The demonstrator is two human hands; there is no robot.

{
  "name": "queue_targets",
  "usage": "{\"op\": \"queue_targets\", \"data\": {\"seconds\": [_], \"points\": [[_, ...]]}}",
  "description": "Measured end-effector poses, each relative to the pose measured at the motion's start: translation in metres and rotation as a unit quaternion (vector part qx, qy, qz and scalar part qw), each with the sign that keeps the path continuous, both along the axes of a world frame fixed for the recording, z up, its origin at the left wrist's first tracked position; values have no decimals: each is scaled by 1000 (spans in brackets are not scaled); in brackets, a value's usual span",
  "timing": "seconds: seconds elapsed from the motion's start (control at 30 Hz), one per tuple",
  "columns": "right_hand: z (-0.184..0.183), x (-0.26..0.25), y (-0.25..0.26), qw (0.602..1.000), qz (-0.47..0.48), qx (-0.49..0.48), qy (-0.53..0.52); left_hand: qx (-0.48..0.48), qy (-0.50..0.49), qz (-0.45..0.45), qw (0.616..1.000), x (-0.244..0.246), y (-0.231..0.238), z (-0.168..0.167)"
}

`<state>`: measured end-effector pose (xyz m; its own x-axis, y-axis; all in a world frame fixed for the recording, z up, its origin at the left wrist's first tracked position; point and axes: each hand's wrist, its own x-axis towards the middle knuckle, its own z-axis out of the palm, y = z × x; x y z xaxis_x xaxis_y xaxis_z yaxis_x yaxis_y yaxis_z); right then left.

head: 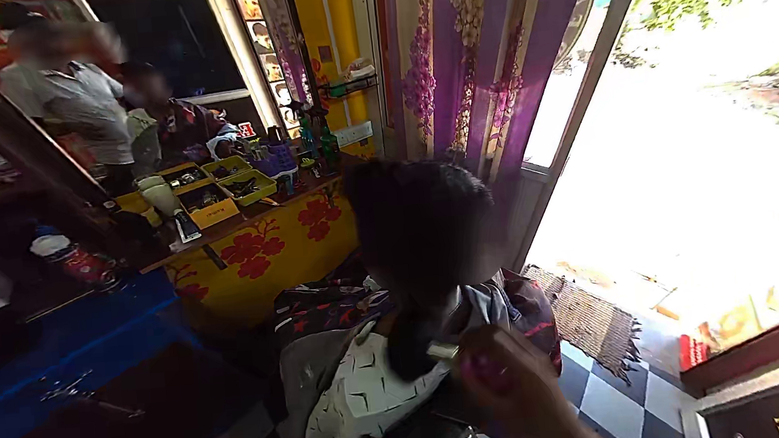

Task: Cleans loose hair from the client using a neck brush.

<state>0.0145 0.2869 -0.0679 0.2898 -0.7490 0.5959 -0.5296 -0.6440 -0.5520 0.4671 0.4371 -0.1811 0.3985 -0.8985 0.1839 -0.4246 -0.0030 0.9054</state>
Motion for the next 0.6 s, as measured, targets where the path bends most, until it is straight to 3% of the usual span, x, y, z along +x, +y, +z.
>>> {"op": "queue_targets", "data": {"seconds": [0.1,0.13,0.2,0.27,0.33,0.4,0.43,0.53,0.6], "points": [[29,-88,-60,987,-128,-100,15,-66,-25,48,996,-52,-6,36],[33,-100,-68,987,-128,-101,-11,-79,-37,79,993,-73,-7,48],[32,-99,-67,995,6,-56,-79,-115,-47,151,981,-116,-15,67],[16,-83,-80,988,147,-13,-49,-145,-61,197,968,-158,-26,85],[13,-81,-117,990,128,-50,2,-162,-83,215,959,-199,-31,100],[27,-92,-148,994,70,-78,-26,-154,-130,196,960,-240,-33,109],[34,-97,-151,992,85,-80,-50,-137,-161,180,961,-263,-33,114],[22,-94,-165,963,266,-7,-52,-49,-281,148,947,-331,-50,115],[20,-82,-201,969,246,-31,-23,31,-346,148,926,-371,-70,111]]}}
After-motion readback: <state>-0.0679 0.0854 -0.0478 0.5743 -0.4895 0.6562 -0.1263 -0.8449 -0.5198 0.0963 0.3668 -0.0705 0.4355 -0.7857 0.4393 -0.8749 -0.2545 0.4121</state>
